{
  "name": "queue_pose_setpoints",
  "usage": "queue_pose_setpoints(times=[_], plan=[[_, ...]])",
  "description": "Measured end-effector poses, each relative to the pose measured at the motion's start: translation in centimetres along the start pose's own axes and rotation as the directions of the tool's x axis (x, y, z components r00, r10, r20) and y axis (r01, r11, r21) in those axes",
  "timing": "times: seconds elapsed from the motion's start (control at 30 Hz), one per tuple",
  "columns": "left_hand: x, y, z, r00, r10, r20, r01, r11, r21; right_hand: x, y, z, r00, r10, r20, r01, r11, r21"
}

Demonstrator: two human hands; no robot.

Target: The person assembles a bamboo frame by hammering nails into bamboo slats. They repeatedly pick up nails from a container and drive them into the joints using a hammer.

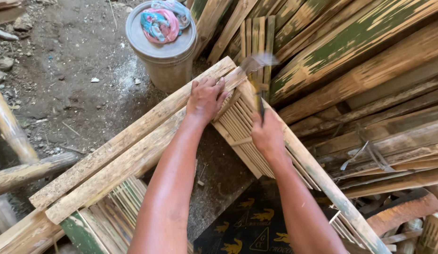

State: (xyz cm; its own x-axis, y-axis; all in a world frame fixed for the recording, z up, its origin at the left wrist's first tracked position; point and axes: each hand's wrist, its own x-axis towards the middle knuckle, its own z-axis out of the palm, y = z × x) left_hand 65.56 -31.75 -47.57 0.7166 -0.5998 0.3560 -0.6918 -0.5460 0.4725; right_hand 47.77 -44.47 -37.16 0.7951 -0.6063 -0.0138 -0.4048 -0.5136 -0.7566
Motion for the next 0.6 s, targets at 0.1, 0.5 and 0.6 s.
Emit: queue_pose_setpoints(times=[0.1,0.5,0.6], plan=[[0.0,0.2,-0.1,0.999,-0.018,0.027,0.019,1.0,-0.008,0.5,0.5,-0.1,0.997,0.018,-0.07,-0.019,1.0,-0.009],[0.0,0.1,-0.1,1.0,-0.028,0.003,0.028,0.999,-0.017,1.9,1.9,0.2,0.998,-0.015,-0.057,0.009,0.994,-0.112],[-0.1,0.1,-0.2,1.0,-0.008,-0.001,0.008,1.0,-0.01,2.0,1.7,0.4,0.993,-0.115,-0.018,0.11,0.981,-0.157]])
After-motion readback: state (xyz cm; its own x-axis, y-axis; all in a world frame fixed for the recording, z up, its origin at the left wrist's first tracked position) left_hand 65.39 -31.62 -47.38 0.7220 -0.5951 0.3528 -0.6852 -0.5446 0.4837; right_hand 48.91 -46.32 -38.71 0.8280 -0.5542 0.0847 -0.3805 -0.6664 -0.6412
